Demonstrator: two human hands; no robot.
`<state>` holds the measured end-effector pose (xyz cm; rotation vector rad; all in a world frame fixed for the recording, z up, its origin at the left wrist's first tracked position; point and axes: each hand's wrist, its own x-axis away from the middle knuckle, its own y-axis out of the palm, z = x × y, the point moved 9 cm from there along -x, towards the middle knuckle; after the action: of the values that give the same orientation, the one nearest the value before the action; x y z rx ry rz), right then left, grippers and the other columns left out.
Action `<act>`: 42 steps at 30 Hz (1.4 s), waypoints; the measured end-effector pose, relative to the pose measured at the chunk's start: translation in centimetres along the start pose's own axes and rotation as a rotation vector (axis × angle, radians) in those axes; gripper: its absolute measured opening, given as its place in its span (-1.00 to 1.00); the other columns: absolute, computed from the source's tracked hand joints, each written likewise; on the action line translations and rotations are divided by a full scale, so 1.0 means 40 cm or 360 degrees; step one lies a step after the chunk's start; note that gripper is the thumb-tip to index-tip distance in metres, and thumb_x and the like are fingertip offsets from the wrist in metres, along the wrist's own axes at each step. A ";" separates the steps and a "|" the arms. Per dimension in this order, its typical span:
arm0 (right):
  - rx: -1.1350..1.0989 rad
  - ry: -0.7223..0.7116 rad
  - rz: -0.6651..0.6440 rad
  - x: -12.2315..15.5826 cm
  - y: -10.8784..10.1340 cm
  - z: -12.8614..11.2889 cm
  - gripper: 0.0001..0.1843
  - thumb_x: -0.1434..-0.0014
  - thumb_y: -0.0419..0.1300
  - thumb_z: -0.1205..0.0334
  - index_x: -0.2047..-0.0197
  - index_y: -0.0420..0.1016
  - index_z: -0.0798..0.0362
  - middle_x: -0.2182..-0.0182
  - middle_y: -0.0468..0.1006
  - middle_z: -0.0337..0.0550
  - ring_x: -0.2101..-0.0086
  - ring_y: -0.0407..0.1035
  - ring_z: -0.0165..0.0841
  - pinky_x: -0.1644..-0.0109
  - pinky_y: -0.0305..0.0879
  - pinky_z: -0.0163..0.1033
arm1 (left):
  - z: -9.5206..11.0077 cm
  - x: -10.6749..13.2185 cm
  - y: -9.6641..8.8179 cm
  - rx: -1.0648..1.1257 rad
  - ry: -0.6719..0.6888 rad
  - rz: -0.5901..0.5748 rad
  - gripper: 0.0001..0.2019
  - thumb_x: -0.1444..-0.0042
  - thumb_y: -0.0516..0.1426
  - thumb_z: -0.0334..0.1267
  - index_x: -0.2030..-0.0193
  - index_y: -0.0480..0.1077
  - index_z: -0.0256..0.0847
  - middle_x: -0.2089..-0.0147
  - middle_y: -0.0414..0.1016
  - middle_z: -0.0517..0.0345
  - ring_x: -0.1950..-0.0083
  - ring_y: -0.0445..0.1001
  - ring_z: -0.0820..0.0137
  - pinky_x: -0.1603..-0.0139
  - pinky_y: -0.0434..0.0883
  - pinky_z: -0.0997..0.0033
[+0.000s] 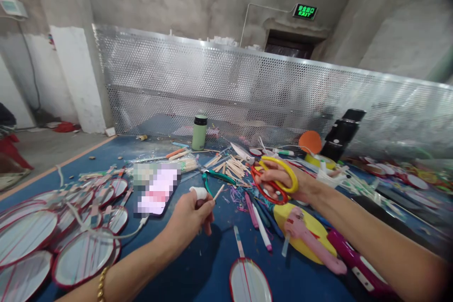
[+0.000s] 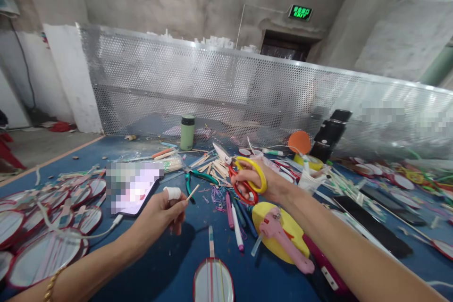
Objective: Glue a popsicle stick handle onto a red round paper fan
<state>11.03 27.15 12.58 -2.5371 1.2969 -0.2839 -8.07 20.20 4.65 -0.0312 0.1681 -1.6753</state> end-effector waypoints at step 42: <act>0.2264 -0.0036 0.0108 -0.267 0.251 0.038 -0.15 -0.14 0.01 -0.47 0.00 0.56 0.18 -0.05 0.52 0.31 -0.03 0.43 0.12 -0.05 0.34 0.05 | 0.026 0.015 0.011 -0.2057 0.0447 0.0030 -0.72 -0.30 -0.05 -0.38 0.19 0.51 -0.30 0.18 0.60 -0.14 0.08 0.55 0.08 0.03 0.41 0.05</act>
<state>-2.33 30.48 7.29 -1.2567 0.6750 -0.7922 -7.56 19.44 5.58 -0.7525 1.4208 -1.2910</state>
